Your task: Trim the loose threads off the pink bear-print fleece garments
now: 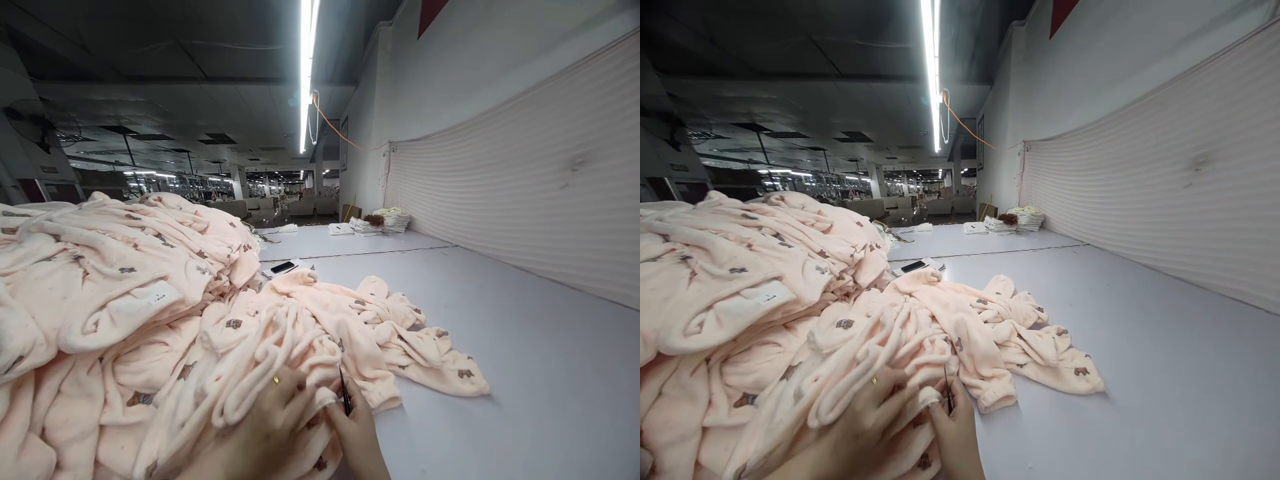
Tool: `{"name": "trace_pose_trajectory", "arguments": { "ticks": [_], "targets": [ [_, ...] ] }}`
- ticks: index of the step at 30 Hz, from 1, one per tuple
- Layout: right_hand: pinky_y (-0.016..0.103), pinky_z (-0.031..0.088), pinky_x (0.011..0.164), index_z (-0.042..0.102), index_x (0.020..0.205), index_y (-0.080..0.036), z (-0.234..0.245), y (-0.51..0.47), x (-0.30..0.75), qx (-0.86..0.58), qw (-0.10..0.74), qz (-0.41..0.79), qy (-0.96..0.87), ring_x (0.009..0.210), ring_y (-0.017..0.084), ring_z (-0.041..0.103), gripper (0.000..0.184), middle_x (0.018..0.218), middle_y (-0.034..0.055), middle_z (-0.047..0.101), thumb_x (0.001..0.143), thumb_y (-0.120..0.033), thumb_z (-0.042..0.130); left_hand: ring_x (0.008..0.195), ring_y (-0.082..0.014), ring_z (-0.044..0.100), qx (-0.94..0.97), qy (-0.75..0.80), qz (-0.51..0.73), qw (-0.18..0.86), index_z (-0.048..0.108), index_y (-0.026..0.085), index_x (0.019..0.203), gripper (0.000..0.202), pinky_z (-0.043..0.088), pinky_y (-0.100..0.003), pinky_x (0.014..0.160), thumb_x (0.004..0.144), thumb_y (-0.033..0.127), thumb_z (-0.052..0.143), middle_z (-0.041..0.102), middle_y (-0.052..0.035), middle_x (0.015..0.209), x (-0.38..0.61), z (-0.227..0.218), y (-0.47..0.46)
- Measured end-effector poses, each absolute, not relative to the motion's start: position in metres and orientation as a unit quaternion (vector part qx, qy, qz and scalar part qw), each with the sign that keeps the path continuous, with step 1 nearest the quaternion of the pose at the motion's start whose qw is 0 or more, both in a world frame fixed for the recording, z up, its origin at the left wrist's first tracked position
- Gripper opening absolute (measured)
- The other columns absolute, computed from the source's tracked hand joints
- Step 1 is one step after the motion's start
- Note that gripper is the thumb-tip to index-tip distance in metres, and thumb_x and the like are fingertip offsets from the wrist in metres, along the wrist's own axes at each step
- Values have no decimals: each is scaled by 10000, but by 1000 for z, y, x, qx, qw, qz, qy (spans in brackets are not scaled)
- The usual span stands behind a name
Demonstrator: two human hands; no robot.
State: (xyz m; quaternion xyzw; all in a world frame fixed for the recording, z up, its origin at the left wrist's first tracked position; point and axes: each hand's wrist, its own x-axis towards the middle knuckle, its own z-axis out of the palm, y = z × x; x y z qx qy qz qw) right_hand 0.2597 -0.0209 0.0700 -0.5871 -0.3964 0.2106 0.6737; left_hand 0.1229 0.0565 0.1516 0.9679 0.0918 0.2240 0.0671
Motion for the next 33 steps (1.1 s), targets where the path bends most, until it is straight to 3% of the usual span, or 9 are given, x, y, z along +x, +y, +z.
{"name": "trace_pose_trajectory", "arguments": {
  "ticks": [2, 4, 7, 10, 13, 19, 22, 33],
  "targets": [
    [246, 452, 695, 517, 797, -207, 76, -19, 262, -593, 668, 201, -403, 733, 158, 535, 45, 754, -28, 551, 755, -196, 530, 963, -214, 594, 958, 110, 209, 161, 583, 248, 1047, 319, 498, -343, 884, 775, 106, 494, 636, -51, 996, 119, 147, 48],
    [255, 446, 712, 517, 827, -205, 81, -18, 265, -604, 658, 190, -409, 765, 165, 533, 93, 781, -21, 557, 741, -169, 517, 1062, -207, 561, 930, 162, 216, 250, 548, 243, 1126, 386, 452, -328, 962, 771, 111, 479, 616, -54, 1107, 120, 143, 46],
    [259, 437, 697, 516, 849, -206, 86, -18, 271, -622, 634, 179, -424, 749, 167, 530, 109, 772, -24, 555, 748, -164, 522, 1133, -212, 523, 877, 214, 187, 388, 566, 267, 1121, 295, 378, -351, 1037, 849, 245, 453, 619, -34, 1167, 126, 141, 54],
    [268, 428, 700, 543, 841, -208, 89, -21, 277, -637, 606, 167, -447, 757, 179, 544, 70, 780, -15, 573, 774, -195, 558, 1071, -205, 551, 790, 254, 119, 545, 576, 247, 1102, 283, 405, -348, 992, 859, 350, 474, 652, -31, 1089, 132, 140, 67],
    [277, 425, 735, 608, 834, -217, 89, -29, 279, -645, 578, 151, -476, 822, 200, 566, 57, 837, 7, 599, 778, -224, 608, 935, -193, 596, 728, 267, 78, 627, 557, 218, 1106, 314, 467, -351, 876, 839, 372, 496, 667, -30, 961, 134, 138, 76],
    [296, 451, 699, 636, 1053, -261, 88, -43, 270, -694, 456, 9, -557, 824, 219, 613, 234, 951, 46, 626, 827, -284, 576, 855, -168, 586, 643, 261, 76, 717, 572, 226, 1010, 258, 466, -328, 820, 788, 357, 580, 638, -9, 872, 133, 128, 80],
    [327, 457, 732, 659, 1035, -268, 91, -40, 268, -720, 396, -1, -570, 851, 247, 627, 209, 925, 43, 680, 863, -294, 544, 823, -162, 578, 637, 263, 76, 721, 576, 227, 965, 202, 463, -325, 812, 791, 330, 572, 621, 2, 831, 132, 124, 81],
    [336, 494, 739, 680, 1055, -262, 81, -39, 266, -723, 414, -1, -553, 868, 253, 651, 233, 946, 50, 710, 867, -303, 548, 731, -136, 556, 619, 261, 79, 737, 541, 206, 909, 170, 441, -293, 733, 781, 308, 589, 585, 26, 760, 133, 125, 80]
  ]
}}
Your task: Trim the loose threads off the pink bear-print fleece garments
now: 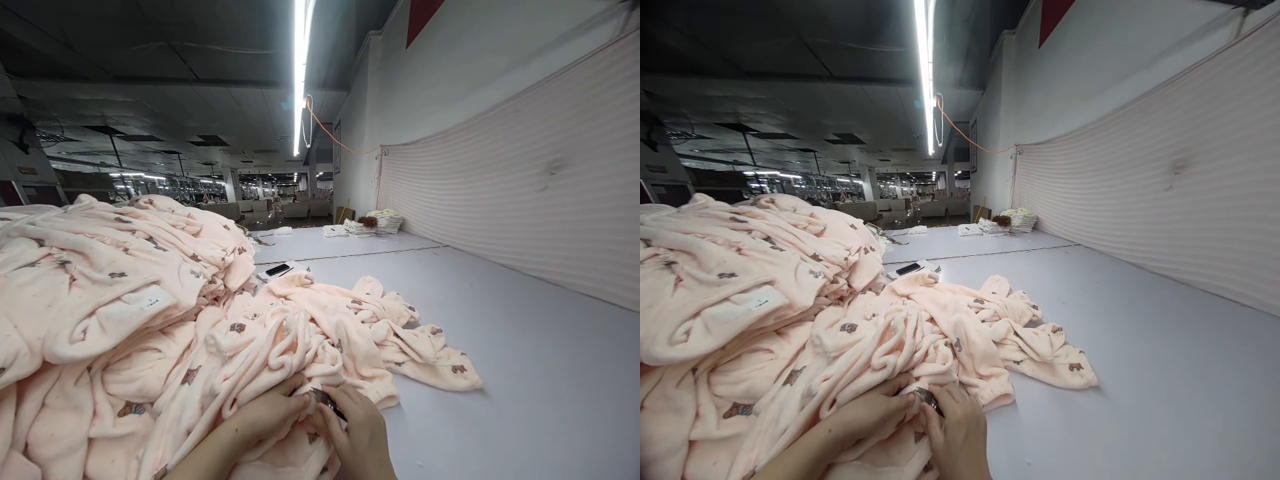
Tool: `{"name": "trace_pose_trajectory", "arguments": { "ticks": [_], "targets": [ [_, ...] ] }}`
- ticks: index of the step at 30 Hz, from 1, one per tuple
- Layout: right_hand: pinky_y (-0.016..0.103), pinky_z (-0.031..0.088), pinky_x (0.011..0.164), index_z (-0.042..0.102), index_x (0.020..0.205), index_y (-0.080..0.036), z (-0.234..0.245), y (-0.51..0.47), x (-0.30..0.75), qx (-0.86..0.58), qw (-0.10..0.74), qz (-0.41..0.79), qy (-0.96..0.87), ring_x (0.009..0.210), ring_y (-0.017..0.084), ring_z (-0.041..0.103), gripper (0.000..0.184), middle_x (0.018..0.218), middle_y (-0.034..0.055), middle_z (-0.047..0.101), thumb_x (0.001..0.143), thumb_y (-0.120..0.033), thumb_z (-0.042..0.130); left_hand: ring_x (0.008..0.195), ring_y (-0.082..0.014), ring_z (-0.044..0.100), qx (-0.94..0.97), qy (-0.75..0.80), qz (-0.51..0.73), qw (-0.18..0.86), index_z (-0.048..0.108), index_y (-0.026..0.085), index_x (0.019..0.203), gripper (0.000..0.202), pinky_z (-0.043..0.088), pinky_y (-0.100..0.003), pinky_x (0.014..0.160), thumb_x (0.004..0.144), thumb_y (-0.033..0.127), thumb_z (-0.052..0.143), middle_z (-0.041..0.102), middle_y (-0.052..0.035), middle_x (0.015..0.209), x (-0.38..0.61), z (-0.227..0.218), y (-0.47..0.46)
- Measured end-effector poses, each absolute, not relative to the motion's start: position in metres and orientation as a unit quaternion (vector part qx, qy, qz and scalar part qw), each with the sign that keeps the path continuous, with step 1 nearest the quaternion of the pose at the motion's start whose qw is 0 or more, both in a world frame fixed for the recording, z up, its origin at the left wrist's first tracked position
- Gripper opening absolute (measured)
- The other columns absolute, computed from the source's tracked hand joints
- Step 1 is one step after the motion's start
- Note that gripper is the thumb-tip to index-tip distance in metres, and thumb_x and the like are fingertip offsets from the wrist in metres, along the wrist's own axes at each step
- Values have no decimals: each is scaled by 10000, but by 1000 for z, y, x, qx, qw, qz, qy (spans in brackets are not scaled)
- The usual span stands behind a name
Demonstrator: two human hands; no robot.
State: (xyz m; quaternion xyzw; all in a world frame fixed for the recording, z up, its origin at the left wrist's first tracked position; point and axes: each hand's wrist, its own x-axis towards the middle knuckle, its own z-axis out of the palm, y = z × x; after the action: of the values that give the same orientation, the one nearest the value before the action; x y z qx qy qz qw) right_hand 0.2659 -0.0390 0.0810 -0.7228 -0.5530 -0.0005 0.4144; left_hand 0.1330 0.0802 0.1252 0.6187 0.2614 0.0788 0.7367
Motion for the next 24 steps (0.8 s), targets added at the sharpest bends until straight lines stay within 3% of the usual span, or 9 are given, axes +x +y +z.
{"name": "trace_pose_trajectory", "arguments": {
  "ticks": [3, 9, 14, 19, 21, 24],
  "targets": [
    [293, 507, 723, 695, 1016, -264, 80, -39, 265, -708, 455, 33, -539, 850, 222, 664, 214, 932, 39, 717, 876, -313, 541, 691, -126, 549, 610, 256, 77, 746, 519, 196, 862, 146, 435, -278, 693, 777, 290, 590, 565, 39, 704, 134, 126, 79],
    [291, 497, 734, 719, 973, -270, 74, -38, 266, -686, 514, 69, -510, 853, 229, 668, 207, 911, 35, 726, 852, -344, 569, 727, -125, 577, 593, 244, 80, 763, 484, 202, 835, 179, 448, -289, 771, 732, 264, 616, 564, 54, 689, 138, 129, 71],
    [305, 474, 741, 712, 943, -237, 61, -34, 269, -668, 586, 138, -438, 864, 245, 648, 205, 923, 44, 717, 794, -351, 628, 831, -156, 612, 626, 254, 65, 735, 514, 203, 871, 182, 455, -313, 826, 714, 246, 595, 621, 33, 777, 137, 143, 69],
    [239, 442, 574, 635, 686, -192, 55, -32, 266, -634, 599, 196, -447, 651, 178, 588, 96, 666, -8, 605, 757, -251, 609, 812, -177, 599, 706, 261, 48, 657, 559, 193, 831, 169, 464, -305, 776, 686, 226, 638, 637, 23, 784, 133, 151, 66],
    [248, 440, 628, 619, 712, -203, 55, -34, 261, -644, 603, 134, -451, 707, 179, 577, 80, 737, 6, 592, 776, -231, 581, 838, -184, 588, 772, 252, 88, 576, 571, 216, 862, 106, 461, -320, 818, 760, 248, 571, 647, 10, 833, 130, 142, 65],
    [242, 425, 600, 608, 790, -230, 51, -37, 251, -643, 600, 2, -476, 666, 168, 558, 108, 751, 10, 578, 794, -195, 506, 879, -234, 578, 890, 259, 174, 331, 597, 285, 938, 190, 445, -386, 903, 787, 214, 507, 656, -20, 880, 123, 117, 68]
  ]
}}
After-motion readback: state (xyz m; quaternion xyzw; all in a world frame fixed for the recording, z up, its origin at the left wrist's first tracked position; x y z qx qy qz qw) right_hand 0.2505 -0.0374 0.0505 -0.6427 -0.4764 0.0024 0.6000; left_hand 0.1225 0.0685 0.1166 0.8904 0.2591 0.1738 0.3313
